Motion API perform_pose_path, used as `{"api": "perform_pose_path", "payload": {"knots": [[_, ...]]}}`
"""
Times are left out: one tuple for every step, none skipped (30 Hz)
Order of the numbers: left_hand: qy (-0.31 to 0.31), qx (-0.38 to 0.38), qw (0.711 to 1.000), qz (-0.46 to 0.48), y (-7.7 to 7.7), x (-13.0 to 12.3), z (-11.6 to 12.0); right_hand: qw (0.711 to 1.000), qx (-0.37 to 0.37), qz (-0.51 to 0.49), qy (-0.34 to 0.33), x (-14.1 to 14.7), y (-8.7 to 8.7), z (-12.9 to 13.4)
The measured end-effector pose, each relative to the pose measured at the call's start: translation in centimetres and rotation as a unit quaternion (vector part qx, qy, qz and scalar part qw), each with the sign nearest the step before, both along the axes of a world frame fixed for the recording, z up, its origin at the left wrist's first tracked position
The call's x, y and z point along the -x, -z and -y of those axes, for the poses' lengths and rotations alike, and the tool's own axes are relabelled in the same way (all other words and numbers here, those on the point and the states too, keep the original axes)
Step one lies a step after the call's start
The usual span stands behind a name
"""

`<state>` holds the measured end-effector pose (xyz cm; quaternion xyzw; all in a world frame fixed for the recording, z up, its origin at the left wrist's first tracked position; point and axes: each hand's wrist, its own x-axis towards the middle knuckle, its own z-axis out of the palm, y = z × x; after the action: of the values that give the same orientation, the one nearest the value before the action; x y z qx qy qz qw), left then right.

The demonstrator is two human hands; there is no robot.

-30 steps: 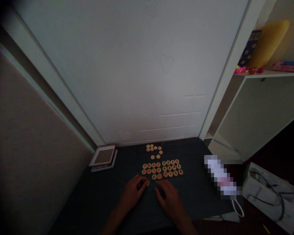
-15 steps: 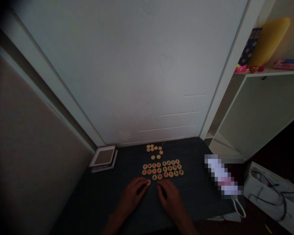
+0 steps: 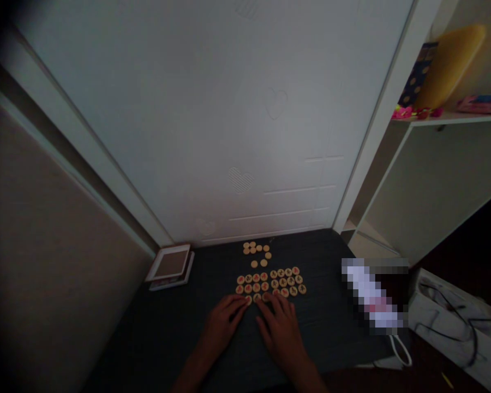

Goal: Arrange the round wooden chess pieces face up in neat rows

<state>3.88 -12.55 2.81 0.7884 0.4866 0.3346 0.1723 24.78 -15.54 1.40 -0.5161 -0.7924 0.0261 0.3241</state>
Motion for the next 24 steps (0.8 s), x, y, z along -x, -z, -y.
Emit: {"api": "perform_pose_path", "payload": {"knots": [[0.000, 0.001, 1.000, 0.000, 0.0, 0.0, 0.0, 1.000, -0.001, 0.001, 0.004, 0.0, 0.0, 0.0], [0.001, 0.002, 1.000, -0.002, 0.1, 0.0, 0.0, 1.000, 0.000, 0.003, 0.007, 0.1, 0.0, 0.0], [0.002, 0.004, 1.000, -0.004, 0.1, 0.0, 0.0, 1.000, 0.002, 0.006, 0.009, 0.1, 0.0, -0.1], [0.003, 0.006, 1.000, -0.006, 0.2, 0.1, -0.1, 1.000, 0.005, 0.009, 0.011, 0.2, 0.0, -0.1], [0.003, 0.008, 1.000, -0.008, 0.2, 0.1, -0.1, 1.000, 0.010, 0.012, 0.011, 0.2, 0.0, -0.1], [0.003, 0.009, 1.000, -0.008, 0.3, 0.1, -0.2, 1.000, 0.014, 0.016, 0.011, 0.2, -0.1, -0.1], [0.003, 0.008, 1.000, -0.008, 0.4, 0.2, -0.2, 1.000, 0.018, 0.019, 0.010, 0.2, -0.1, -0.1], [0.001, 0.007, 1.000, -0.008, 0.5, 0.2, -0.3, 1.000, 0.021, 0.020, 0.010, 0.2, -0.1, -0.1], [-0.001, 0.004, 1.000, -0.007, 0.6, 0.2, -0.3, 0.999, 0.023, 0.021, 0.010, 0.2, -0.2, -0.1], [-0.002, 0.003, 1.000, -0.007, 0.7, 0.2, -0.4, 0.999, 0.023, 0.021, 0.009, 0.2, -0.2, -0.1], [-0.002, 0.002, 1.000, -0.008, 0.7, 0.2, -0.4, 1.000, 0.021, 0.021, 0.009, 0.2, -0.1, -0.1], [-0.002, 0.002, 1.000, -0.010, 0.7, 0.2, -0.3, 1.000, 0.017, 0.020, 0.009, 0.2, -0.1, -0.1], [-0.001, 0.004, 1.000, -0.011, 0.7, 0.2, -0.3, 1.000, 0.014, 0.020, 0.009, 0.2, -0.1, -0.1], [-0.001, 0.005, 1.000, -0.011, 0.7, 0.2, -0.1, 1.000, 0.010, 0.021, 0.010, 0.2, 0.0, -0.1], [-0.002, 0.004, 1.000, -0.009, 0.6, 0.2, 0.0, 1.000, 0.007, 0.022, 0.011, 0.2, 0.0, -0.1], [-0.004, 0.002, 1.000, -0.005, 0.6, 0.2, 0.1, 1.000, 0.005, 0.024, 0.013, 0.2, 0.1, -0.1], [-0.007, -0.002, 1.000, 0.000, 0.5, 0.2, 0.1, 1.000, 0.003, 0.024, 0.017, 0.1, 0.2, -0.1], [-0.008, -0.006, 1.000, 0.007, 0.4, 0.2, 0.1, 1.000, 0.000, 0.020, 0.023, 0.1, 0.2, -0.1], [-0.010, -0.012, 1.000, 0.014, 0.2, 0.4, -0.1, 0.999, -0.006, 0.013, 0.031, 0.0, 0.3, -0.2], [-0.011, -0.018, 1.000, 0.019, 0.0, 0.5, -0.5, 0.999, -0.014, 0.004, 0.041, -0.1, 0.4, -0.2], [-0.013, -0.025, 0.999, 0.022, -0.3, 0.7, -1.0, 0.998, -0.024, -0.007, 0.050, -0.2, 0.4, -0.2], [-0.016, -0.033, 0.999, 0.020, -0.6, 0.9, -1.9, 0.998, -0.034, -0.018, 0.057, -0.2, 0.5, -0.3], [-0.021, -0.042, 0.999, 0.014, -0.9, 1.2, -2.9, 0.997, -0.042, -0.028, 0.061, -0.3, 0.6, -0.3], [-0.023, -0.053, 0.998, 0.003, -1.2, 1.4, -4.1, 0.996, -0.049, -0.037, 0.062, -0.4, 0.6, -0.3]]}}
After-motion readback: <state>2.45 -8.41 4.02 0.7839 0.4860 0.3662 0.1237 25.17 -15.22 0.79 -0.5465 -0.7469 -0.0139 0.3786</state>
